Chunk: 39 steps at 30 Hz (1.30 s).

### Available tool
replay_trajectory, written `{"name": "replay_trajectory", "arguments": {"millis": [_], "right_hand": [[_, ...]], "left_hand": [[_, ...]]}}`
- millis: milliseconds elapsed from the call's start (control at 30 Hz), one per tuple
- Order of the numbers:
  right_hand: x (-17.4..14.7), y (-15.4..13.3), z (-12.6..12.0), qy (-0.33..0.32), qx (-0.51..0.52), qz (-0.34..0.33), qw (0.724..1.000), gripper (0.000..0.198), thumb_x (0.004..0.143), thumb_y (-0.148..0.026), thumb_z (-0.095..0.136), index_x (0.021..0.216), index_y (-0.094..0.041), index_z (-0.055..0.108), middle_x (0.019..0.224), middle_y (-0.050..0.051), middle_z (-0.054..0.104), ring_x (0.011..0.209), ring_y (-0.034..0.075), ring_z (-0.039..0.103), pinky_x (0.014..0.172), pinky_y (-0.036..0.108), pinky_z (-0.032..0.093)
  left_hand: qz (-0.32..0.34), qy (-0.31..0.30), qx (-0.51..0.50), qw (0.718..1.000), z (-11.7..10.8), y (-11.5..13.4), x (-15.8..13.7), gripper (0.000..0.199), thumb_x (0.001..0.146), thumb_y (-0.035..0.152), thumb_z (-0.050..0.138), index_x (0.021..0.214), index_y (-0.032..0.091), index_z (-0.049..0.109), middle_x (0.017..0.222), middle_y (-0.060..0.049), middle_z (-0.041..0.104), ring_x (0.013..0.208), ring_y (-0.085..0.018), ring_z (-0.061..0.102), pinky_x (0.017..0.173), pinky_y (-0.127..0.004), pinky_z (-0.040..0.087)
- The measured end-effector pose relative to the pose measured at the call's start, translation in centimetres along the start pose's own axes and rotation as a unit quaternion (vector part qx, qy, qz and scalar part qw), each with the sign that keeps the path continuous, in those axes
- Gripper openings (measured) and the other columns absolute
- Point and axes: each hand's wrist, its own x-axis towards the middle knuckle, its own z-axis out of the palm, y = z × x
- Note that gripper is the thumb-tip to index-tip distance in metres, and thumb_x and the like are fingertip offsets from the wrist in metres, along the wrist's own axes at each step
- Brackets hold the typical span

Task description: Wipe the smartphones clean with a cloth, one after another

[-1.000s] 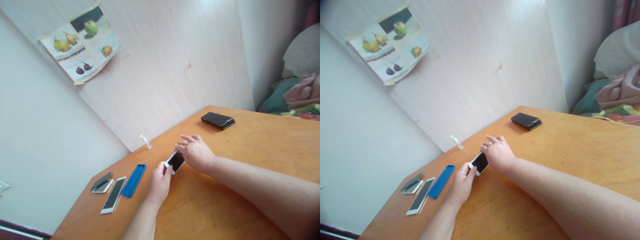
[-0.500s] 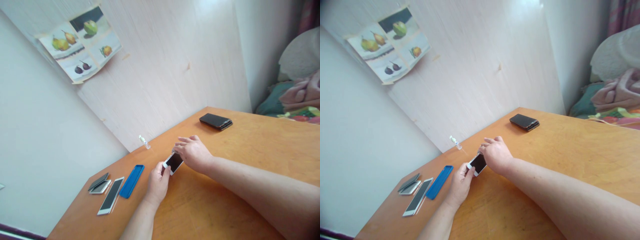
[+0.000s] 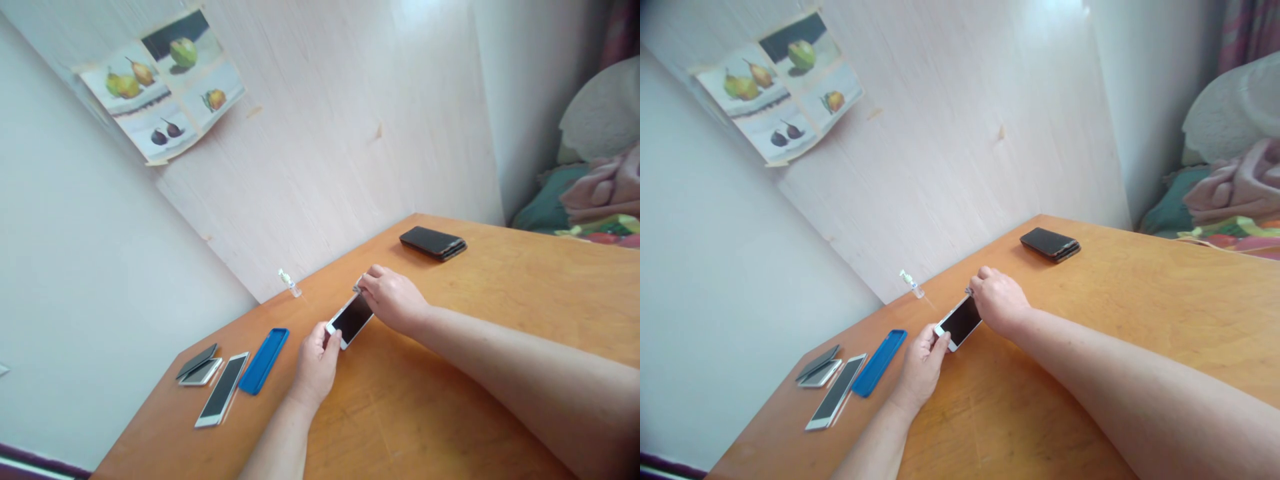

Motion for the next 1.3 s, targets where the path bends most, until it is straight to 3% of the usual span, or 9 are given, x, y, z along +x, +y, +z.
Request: {"name": "replay_trajectory", "arguments": {"millis": [233, 400, 500, 733, 933, 1000, 1167, 1233, 1300], "right_hand": [[-1.4, -3.4, 2.0, -0.045, 0.050, -0.134, 0.989, 0.014, 0.094, -0.022, 0.049, 0.092, -0.018, 0.063, 0.098, 0.006, 0.059, 0.079, 0.014, 0.058, 0.066, 0.024, 0.040], [0.1, 0.1, 2.0, -0.030, 0.016, 0.026, 0.999, 0.021, 0.098, -0.029, 0.045, 0.096, -0.019, 0.063, 0.097, 0.007, 0.058, 0.079, 0.015, 0.060, 0.066, 0.025, 0.040], [0.2, 0.5, 2.2, -0.034, 0.028, 0.052, 0.998, 0.020, 0.097, -0.023, 0.044, 0.096, -0.017, 0.063, 0.097, 0.008, 0.059, 0.079, 0.015, 0.060, 0.069, 0.024, 0.042], [-1.5, -3.4, 2.4, -0.080, 0.108, -0.202, 0.970, 0.022, 0.095, -0.019, 0.045, 0.094, -0.016, 0.067, 0.099, 0.009, 0.064, 0.099, 0.018, 0.059, 0.086, 0.027, 0.045], [-0.2, -0.6, 2.4, -0.064, 0.003, -0.041, 0.997, 0.027, 0.093, -0.017, 0.044, 0.106, -0.014, 0.067, 0.116, 0.015, 0.064, 0.106, 0.024, 0.060, 0.090, 0.034, 0.046], [-0.7, -1.1, 2.6, -0.062, -0.011, -0.058, 0.996, 0.028, 0.092, -0.020, 0.046, 0.113, -0.014, 0.064, 0.123, 0.017, 0.062, 0.110, 0.026, 0.060, 0.093, 0.037, 0.046], [-2.5, -3.6, 3.4, -0.050, 0.013, -0.213, 0.976, 0.042, 0.093, -0.024, 0.048, 0.134, -0.018, 0.053, 0.146, 0.016, 0.048, 0.134, 0.028, 0.045, 0.106, 0.042, 0.039], [-2.2, -3.1, 3.6, -0.057, 0.009, -0.200, 0.978, 0.042, 0.095, -0.024, 0.045, 0.136, -0.016, 0.053, 0.148, 0.016, 0.046, 0.137, 0.029, 0.042, 0.109, 0.045, 0.036], [-1.6, -1.8, 3.7, -0.076, 0.000, -0.128, 0.989, 0.044, 0.096, -0.024, 0.043, 0.138, -0.013, 0.050, 0.150, 0.019, 0.042, 0.139, 0.030, 0.039, 0.111, 0.048, 0.035]], "left_hand": [[-0.007, -0.019, -0.057, 0.998, 0.0, 0.2, 0.1, 0.025, 0.095, 0.041, 0.053, 0.086, 0.018, 0.057, 0.079, -0.001, 0.060, 0.076, -0.016, 0.054, 0.069, -0.025, 0.043], [-0.032, -0.036, -0.092, 0.995, 0.1, -0.2, 0.2, 0.024, 0.092, 0.041, 0.056, 0.086, 0.018, 0.057, 0.081, -0.002, 0.063, 0.077, -0.016, 0.059, 0.072, -0.026, 0.046], [-0.047, -0.039, -0.126, 0.990, 0.1, -0.2, 0.4, 0.026, 0.089, 0.043, 0.059, 0.085, 0.018, 0.057, 0.081, -0.002, 0.064, 0.075, -0.016, 0.059, 0.072, -0.026, 0.047], [-0.086, -0.043, -0.173, 0.980, -0.2, 0.5, 0.5, 0.036, 0.083, 0.051, 0.065, 0.092, 0.016, 0.061, 0.084, -0.003, 0.068, 0.072, -0.015, 0.058, 0.068, -0.026, 0.047], [-0.105, -0.028, -0.158, 0.981, -0.3, 0.8, 0.4, 0.032, 0.084, 0.048, 0.065, 0.086, 0.017, 0.060, 0.082, -0.003, 0.068, 0.070, -0.015, 0.060, 0.068, -0.026, 0.047], [-0.105, -0.026, -0.161, 0.981, -0.3, 0.8, 0.4, 0.033, 0.084, 0.049, 0.065, 0.086, 0.017, 0.060, 0.081, -0.003, 0.068, 0.069, -0.014, 0.059, 0.068, -0.026, 0.046], [-0.104, -0.033, -0.176, 0.978, -0.4, 0.8, 0.5, 0.039, 0.086, 0.056, 0.059, 0.088, 0.017, 0.059, 0.080, -0.003, 0.067, 0.066, -0.014, 0.057, 0.064, -0.025, 0.043], [-0.106, -0.033, -0.169, 0.979, -0.4, 0.8, 0.5, 0.036, 0.085, 0.053, 0.061, 0.086, 0.017, 0.059, 0.079, -0.003, 0.068, 0.066, -0.014, 0.057, 0.064, -0.025, 0.043], [-0.108, -0.031, -0.160, 0.981, -0.5, 0.7, 0.5, 0.033, 0.085, 0.049, 0.063, 0.084, 0.017, 0.058, 0.078, -0.002, 0.067, 0.066, -0.014, 0.058, 0.067, -0.025, 0.044]]}}
